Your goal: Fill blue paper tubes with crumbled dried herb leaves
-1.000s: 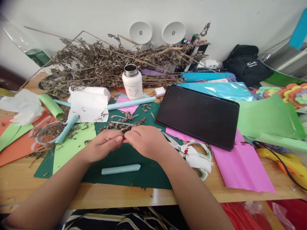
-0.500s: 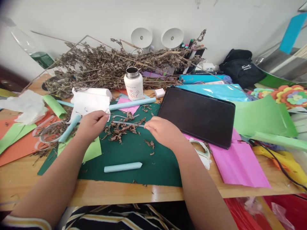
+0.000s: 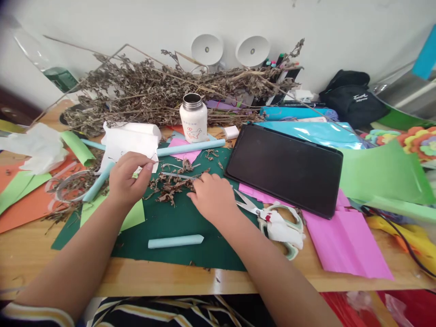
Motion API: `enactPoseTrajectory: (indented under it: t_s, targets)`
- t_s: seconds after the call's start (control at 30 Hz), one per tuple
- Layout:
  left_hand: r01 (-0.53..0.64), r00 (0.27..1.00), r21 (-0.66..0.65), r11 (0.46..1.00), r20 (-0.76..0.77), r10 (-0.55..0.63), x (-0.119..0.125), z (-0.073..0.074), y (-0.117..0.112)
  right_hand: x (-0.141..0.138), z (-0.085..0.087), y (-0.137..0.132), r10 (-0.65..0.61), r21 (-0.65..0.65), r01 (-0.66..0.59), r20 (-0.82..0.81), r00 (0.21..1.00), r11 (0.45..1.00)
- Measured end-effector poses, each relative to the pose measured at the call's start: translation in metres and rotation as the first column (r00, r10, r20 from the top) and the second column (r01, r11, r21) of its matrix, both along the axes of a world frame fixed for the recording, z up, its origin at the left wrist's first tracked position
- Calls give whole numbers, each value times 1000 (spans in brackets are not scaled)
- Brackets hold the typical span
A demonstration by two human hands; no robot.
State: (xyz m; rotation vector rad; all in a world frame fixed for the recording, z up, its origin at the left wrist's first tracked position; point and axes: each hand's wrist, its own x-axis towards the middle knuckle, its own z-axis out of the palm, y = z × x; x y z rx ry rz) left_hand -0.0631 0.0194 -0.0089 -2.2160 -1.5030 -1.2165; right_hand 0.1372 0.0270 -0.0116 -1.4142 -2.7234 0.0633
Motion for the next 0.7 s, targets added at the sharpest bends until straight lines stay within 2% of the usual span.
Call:
enactPoseTrajectory:
  t_s: [0.1,0.3,0.43,0.57,0.7]
  targets:
    - [17,1000,-5,1000,-4,-17,-2,-1,0,-9,-2,-1,16,24,-16,29,999,1000]
    - [39,999,-82,996,-12,-40,6,0,-5,11,8,9,42,-12,-42,17,999,999]
    - [59,998,-106,993,-26,-62,15,2,-8,8,1,9,48,13,-48,11,999,999]
    - [100,993,-120,988,-54,-107,21,1,-9,-5,-7,2,114,56,-114,5,993,992]
    - [164,978,-118,979,-109,-176,23,1,-9,-2,-5,0,164,44,-163,-16,986,986]
